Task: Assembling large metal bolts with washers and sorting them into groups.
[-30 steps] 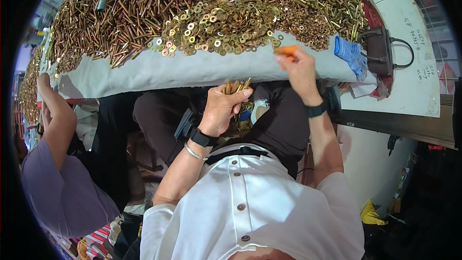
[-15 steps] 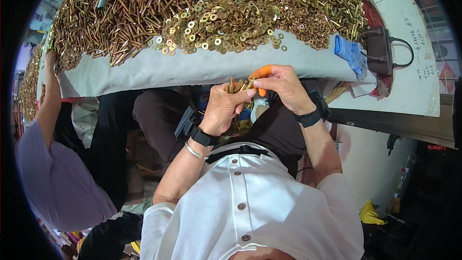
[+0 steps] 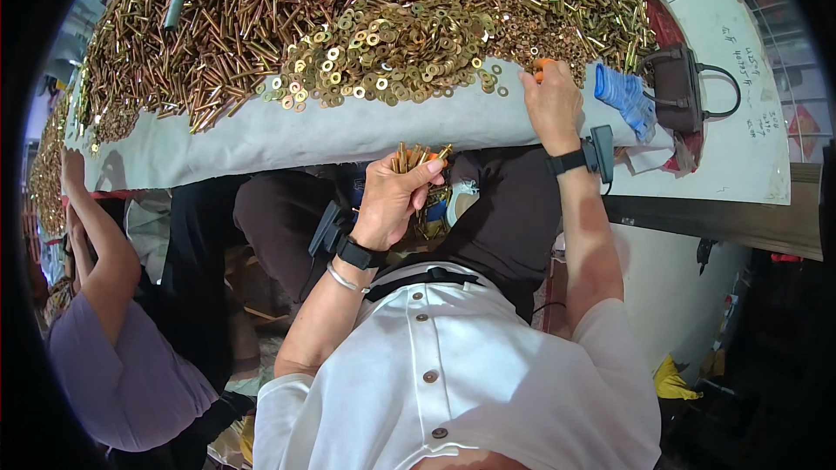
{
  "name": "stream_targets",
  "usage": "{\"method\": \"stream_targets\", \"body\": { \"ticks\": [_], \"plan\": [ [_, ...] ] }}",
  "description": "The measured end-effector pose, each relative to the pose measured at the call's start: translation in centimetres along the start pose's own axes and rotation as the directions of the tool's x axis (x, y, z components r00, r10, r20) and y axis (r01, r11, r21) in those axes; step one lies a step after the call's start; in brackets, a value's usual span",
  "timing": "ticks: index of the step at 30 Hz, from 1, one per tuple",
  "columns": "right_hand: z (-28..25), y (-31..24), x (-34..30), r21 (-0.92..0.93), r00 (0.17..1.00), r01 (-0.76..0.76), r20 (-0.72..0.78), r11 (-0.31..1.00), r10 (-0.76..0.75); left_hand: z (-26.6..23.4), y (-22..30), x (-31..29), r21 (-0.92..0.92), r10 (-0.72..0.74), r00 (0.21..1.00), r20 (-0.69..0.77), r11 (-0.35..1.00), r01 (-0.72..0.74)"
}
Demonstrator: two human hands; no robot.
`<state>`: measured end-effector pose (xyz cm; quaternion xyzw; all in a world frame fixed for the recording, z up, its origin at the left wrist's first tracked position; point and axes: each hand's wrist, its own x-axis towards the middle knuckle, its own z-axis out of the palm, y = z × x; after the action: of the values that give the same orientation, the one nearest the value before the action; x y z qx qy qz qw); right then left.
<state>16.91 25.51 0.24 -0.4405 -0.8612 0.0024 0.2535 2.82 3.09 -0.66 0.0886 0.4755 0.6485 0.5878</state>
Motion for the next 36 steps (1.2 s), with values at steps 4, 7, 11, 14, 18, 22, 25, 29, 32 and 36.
{"method": "stream_targets", "body": {
  "ticks": [4,7,11,14,18,22,25,29,32,36],
  "plan": [
    [1.0,0.6,0.4,-0.096,0.993,0.12,0.01,0.988,-0.12,-0.1,0.0,0.2,0.001,0.028,1.0,0.007,1.0,-0.028],
    [0.9,1.0,0.1,-0.068,0.97,0.233,-0.048,0.97,-0.236,-0.2,-0.1,0.2,-0.009,0.029,1.0,0.004,1.0,-0.029],
    [0.4,0.7,-1.4,-0.006,0.951,0.303,-0.068,0.953,-0.303,-0.3,0.0,0.0,-0.003,0.011,1.0,-0.005,1.0,-0.011],
    [-0.2,0.6,-2.5,0.06,0.948,0.315,-0.06,0.947,-0.312,-0.2,0.1,0.0,-0.004,0.007,1.0,-0.007,1.0,-0.007],
    [-0.7,0.4,-2.3,0.185,0.987,0.159,0.006,0.97,-0.163,-0.1,-0.1,0.0,-0.012,0.001,1.0,-0.003,1.0,-0.001],
    [-0.8,0.3,-1.3,0.075,0.975,0.193,0.097,0.978,-0.2,-0.1,0.0,-0.1,-0.017,0.029,0.999,0.015,0.999,-0.028],
    [-1.2,-0.6,-1.8,0.173,0.986,0.131,0.082,0.976,-0.147,-0.2,0.0,-0.1,-0.032,0.017,1.0,0.002,0.999,-0.017],
    [-2.9,-5.3,-4.0,0.765,0.812,-0.484,0.573,0.425,-0.108,-0.3,0.0,-0.4,-0.035,0.037,0.999,0.008,0.999,-0.037],
    [-3.9,-7.0,-5.2,0.775,0.743,-0.586,0.631,0.238,-0.226,-0.2,0.1,-0.6,-0.048,0.018,1.0,0.004,0.999,-0.018],
    [-4.0,-7.0,-5.5,0.745,0.696,-0.623,0.667,0.24,-0.265,-0.1,0.0,-0.8,-0.015,0.044,0.999,0.021,0.999,-0.044]
  ]
}}
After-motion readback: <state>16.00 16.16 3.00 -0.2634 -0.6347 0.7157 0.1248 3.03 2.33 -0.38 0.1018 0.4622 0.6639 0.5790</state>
